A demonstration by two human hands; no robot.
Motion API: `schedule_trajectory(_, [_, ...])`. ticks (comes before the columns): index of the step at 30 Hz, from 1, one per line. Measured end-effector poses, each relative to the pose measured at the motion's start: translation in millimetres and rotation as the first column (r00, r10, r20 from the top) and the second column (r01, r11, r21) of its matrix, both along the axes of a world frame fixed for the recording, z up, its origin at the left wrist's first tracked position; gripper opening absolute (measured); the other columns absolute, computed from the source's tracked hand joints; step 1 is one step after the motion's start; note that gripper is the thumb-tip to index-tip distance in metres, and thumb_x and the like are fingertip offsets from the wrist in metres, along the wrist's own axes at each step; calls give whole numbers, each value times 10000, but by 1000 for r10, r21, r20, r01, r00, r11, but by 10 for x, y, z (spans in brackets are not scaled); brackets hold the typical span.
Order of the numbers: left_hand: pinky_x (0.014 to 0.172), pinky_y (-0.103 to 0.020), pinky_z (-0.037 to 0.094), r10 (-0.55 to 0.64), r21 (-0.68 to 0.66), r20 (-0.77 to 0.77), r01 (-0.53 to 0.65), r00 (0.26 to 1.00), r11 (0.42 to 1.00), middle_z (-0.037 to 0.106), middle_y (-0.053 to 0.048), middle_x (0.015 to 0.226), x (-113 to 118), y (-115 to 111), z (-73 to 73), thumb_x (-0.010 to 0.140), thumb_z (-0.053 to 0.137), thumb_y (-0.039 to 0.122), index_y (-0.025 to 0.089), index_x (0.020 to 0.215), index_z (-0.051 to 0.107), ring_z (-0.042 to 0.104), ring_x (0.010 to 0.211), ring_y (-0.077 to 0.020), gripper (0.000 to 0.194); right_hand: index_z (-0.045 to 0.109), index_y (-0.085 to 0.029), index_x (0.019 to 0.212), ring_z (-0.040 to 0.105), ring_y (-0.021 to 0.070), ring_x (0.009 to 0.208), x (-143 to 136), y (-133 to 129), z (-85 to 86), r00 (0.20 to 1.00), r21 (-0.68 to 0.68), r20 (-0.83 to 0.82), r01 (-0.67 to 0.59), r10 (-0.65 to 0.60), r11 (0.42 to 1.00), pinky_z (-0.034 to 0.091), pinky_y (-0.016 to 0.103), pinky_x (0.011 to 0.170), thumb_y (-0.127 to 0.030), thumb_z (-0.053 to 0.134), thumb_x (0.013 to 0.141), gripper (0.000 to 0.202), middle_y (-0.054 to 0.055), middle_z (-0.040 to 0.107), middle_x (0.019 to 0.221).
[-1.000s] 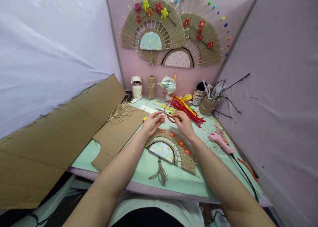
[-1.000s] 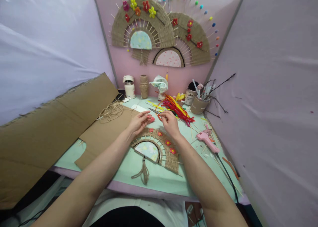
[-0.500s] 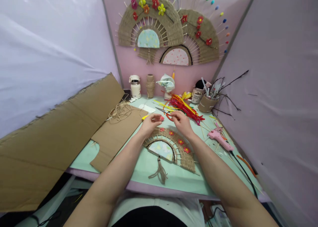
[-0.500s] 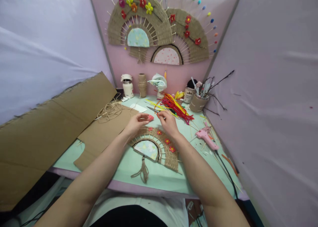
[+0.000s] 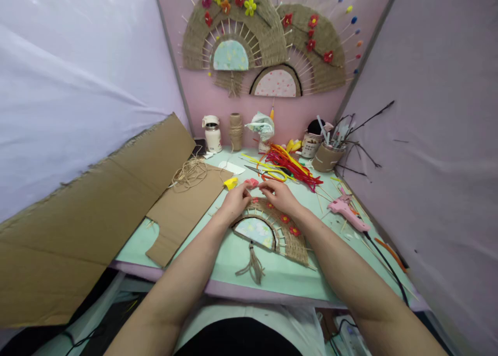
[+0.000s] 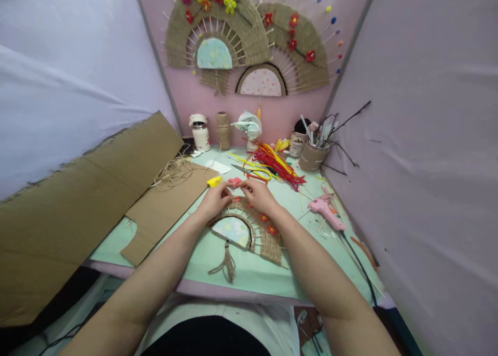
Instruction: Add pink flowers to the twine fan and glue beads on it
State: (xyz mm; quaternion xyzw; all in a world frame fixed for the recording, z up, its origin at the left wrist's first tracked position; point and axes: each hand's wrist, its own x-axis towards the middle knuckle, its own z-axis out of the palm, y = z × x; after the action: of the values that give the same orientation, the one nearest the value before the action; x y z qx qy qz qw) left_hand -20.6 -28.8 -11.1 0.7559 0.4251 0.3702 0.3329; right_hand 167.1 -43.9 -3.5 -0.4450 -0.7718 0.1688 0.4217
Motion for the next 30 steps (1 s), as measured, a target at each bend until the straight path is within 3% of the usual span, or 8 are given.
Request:
schedule_trajectory(3, [653,-252,429,4,2,-58,-4,998,1000,642,15,718,1,1,-6,708,597,102,185,1149,589,573,664,-143,449,652,-183,1058,620,170,842,-61,-28,-46,992,-28,70,-100,102,995,470,316,782,-89,489,820,303,58,699,949])
schedule_trajectory(9, [688,-256,454,59,-12,-69,-60,996,998,649,19,732,1,2,-33,693,568,65,192,1255,525,590,687,-138,578,567,-186,1167,543,207,966,-143,-90,-75,978,3,172,-117,115,993,426,349,865,0,486,761,453,44,692,942])
schedule_trajectory(17, [691,-251,455,104,-32,-83,-107,991,994,654,14,737,3,7,4,692,558,51,193,1240,538,599,697,-136,566,549,-155,1162,497,217,989,-156,-109,-62,955,1,271,-127,122,992,433,349,865,50,431,719,503,74,658,1005])
schedule_trajectory(30, [667,-245,452,106,-27,-99,-109,989,994,644,17,732,6,7,4,685,543,52,190,1236,536,594,681,-133,568,576,-158,1101,486,201,876,-172,-133,-32,938,-7,321,-134,129,991,433,314,783,39,399,725,460,54,629,886])
